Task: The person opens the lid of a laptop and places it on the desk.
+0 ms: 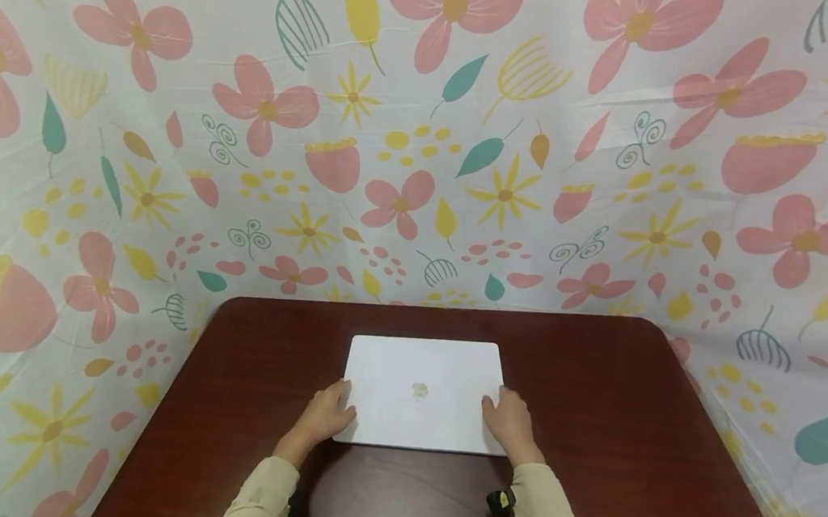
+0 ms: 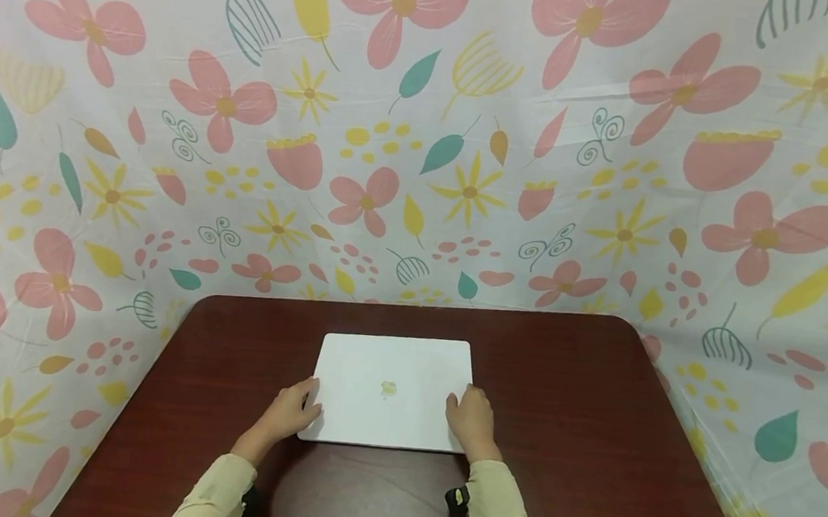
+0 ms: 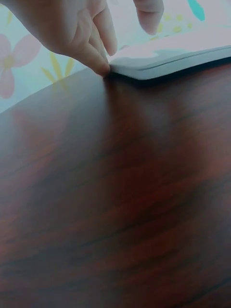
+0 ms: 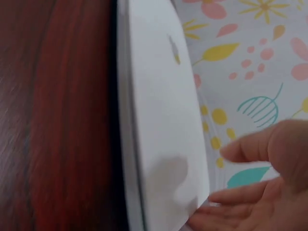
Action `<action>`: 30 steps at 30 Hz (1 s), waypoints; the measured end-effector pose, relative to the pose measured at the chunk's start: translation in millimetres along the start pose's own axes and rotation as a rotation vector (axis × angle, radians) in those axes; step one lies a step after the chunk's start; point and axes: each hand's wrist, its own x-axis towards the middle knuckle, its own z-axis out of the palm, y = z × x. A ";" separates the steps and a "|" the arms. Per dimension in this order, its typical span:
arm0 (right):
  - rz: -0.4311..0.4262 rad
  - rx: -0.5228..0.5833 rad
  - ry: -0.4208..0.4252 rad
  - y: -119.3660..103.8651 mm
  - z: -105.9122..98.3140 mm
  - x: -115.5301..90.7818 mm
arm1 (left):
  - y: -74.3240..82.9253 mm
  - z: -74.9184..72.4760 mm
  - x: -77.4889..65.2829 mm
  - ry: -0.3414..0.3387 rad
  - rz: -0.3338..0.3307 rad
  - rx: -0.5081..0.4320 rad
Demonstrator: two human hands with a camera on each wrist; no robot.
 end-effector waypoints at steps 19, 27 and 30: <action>-0.415 -0.096 -0.218 56.8 -16.8 -17.7 | -16.6 -0.8 -10.1 -0.191 0.130 -0.022; -0.564 -0.137 -0.313 75.1 -29.0 -20.6 | -30.8 -3.9 -9.7 -0.203 0.117 0.005; -0.612 -0.169 -0.314 79.2 -30.7 -20.0 | -32.6 -3.6 -9.9 -0.202 0.105 -0.009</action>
